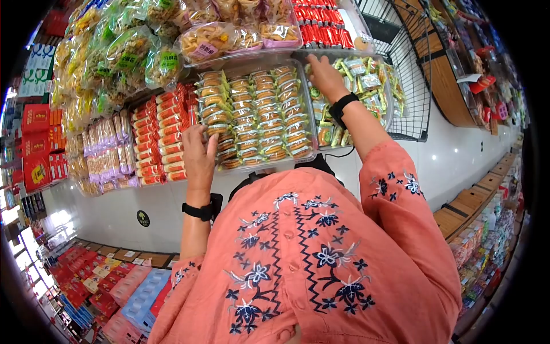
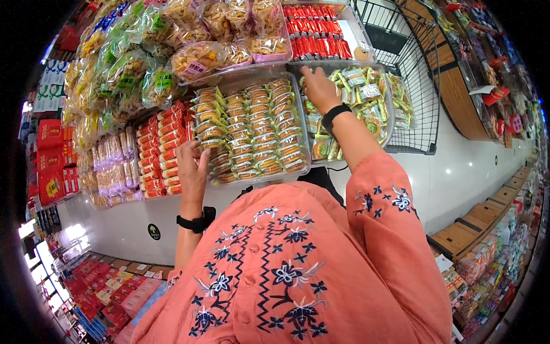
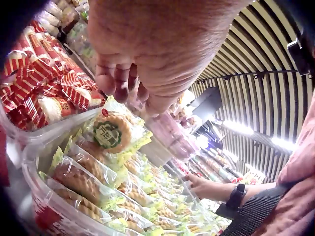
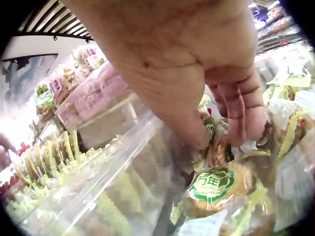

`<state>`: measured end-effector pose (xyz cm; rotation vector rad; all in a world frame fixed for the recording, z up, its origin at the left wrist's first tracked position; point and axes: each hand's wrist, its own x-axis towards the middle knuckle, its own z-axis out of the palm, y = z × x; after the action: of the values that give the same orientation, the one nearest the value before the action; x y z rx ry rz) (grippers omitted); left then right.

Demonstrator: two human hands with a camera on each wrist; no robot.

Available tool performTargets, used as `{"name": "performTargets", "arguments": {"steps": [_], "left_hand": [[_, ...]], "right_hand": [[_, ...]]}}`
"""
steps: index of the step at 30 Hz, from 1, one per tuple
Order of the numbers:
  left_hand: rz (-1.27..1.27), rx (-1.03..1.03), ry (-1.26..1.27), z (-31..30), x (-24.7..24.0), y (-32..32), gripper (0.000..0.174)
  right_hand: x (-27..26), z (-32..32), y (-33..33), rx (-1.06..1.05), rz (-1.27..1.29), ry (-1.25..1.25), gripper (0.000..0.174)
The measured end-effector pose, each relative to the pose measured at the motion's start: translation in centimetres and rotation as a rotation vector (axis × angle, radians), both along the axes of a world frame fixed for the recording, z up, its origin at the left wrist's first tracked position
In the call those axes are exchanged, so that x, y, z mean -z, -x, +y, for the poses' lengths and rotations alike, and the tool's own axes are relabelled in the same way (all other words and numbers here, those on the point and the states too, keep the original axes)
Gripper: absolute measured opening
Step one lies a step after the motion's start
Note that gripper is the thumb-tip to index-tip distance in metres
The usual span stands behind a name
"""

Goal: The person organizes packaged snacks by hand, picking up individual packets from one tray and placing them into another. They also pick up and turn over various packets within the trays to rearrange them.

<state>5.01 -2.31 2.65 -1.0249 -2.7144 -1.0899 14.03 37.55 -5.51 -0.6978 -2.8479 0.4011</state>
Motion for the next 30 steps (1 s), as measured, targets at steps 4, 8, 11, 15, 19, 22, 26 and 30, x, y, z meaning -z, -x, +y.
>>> {"name": "performTargets", "arguments": {"steps": [4, 8, 11, 15, 19, 22, 26, 30], "left_hand": [[-0.093, -0.010, -0.001, 0.5, -0.2, -0.3, 0.030], [-0.050, 0.028, -0.027, 0.7, -0.8, -0.3, 0.029], [-0.059, 0.041, -0.043, 0.7, -0.6, -0.1, 0.027], [-0.086, 0.042, -0.067, 0.7, -0.6, -0.1, 0.025], [-0.143, 0.090, -0.127, 1.4, -0.9, 0.1, 0.024], [-0.393, 0.124, -0.230, 3.1, -1.1, 0.5, 0.026], [-0.464, 0.263, -0.233, 5.6, -2.0, 1.4, 0.038], [-0.836, 0.363, -0.306, 7.1, -4.4, 0.7, 0.049]], "right_hand": [[0.6, -0.2, 0.2, -0.042, -0.006, -0.084, 0.039], [-0.2, -0.1, -0.3, -0.065, 0.105, -0.027, 0.031], [-1.5, 0.3, -1.5, -0.011, 0.147, 0.042, 0.023], [-3.0, 1.8, -4.0, 0.023, 0.365, 0.041, 0.020], [-9.3, -0.8, -6.4, 0.247, 0.415, 0.809, 0.023], [-11.5, -3.1, -7.0, 0.296, 0.448, 1.277, 0.027], [-13.1, -6.6, -6.2, 0.145, 0.367, 1.741, 0.024], [-13.2, -9.9, -4.5, 0.085, 0.305, 1.878, 0.020]]}}
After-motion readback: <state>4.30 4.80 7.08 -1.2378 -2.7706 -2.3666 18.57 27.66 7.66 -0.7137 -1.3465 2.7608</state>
